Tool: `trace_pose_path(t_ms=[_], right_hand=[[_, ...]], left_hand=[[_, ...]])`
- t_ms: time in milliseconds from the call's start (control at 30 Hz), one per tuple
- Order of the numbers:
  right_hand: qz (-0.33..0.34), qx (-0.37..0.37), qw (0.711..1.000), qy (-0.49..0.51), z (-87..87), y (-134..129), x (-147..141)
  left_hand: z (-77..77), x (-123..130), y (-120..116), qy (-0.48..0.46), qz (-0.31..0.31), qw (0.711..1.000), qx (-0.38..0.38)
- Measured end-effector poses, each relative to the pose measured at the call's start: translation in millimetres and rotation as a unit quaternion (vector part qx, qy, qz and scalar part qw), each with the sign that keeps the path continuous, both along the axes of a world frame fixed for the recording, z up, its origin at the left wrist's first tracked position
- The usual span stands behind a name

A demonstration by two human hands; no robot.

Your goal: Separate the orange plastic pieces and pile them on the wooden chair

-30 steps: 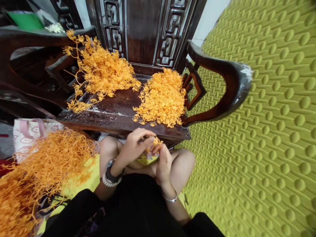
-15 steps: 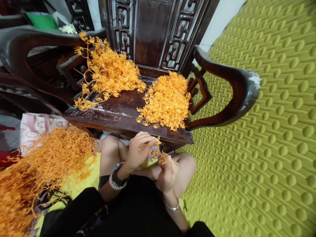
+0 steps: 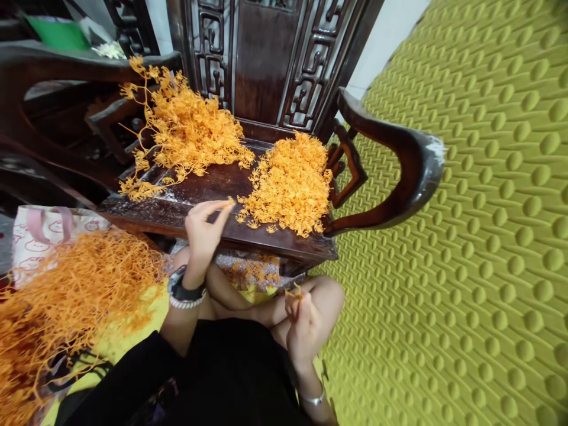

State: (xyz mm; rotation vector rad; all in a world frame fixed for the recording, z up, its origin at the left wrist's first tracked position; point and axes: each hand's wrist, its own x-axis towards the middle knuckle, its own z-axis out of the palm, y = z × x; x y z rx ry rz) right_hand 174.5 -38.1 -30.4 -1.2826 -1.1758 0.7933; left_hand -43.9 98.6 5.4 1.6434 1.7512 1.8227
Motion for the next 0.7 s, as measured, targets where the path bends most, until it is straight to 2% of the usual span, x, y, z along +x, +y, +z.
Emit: trace_pose_path(t_ms=[133, 267, 500, 700], right_hand=[[0.011, -0.010, 1.000, 0.010, 3.4, 17, -2], [0.017, -0.008, 1.000, 0.005, 9.7, 17, -7], [0.096, -0.037, 0.995, -0.011, 11.5, 20, -19], [0.186, -0.041, 0.981, -0.040, 14.7, 31, -39]], left_hand=[[-8.6, 25, 7, 0.075, -0.075, 0.994, -0.033], [-19.2, 38, 14, 0.131, -0.113, 0.983, -0.060], [-24.5, 30, 7, 0.177, -0.095, 0.976, -0.086], [-30.5, 23, 12, 0.249, -0.156, 0.950, -0.106]])
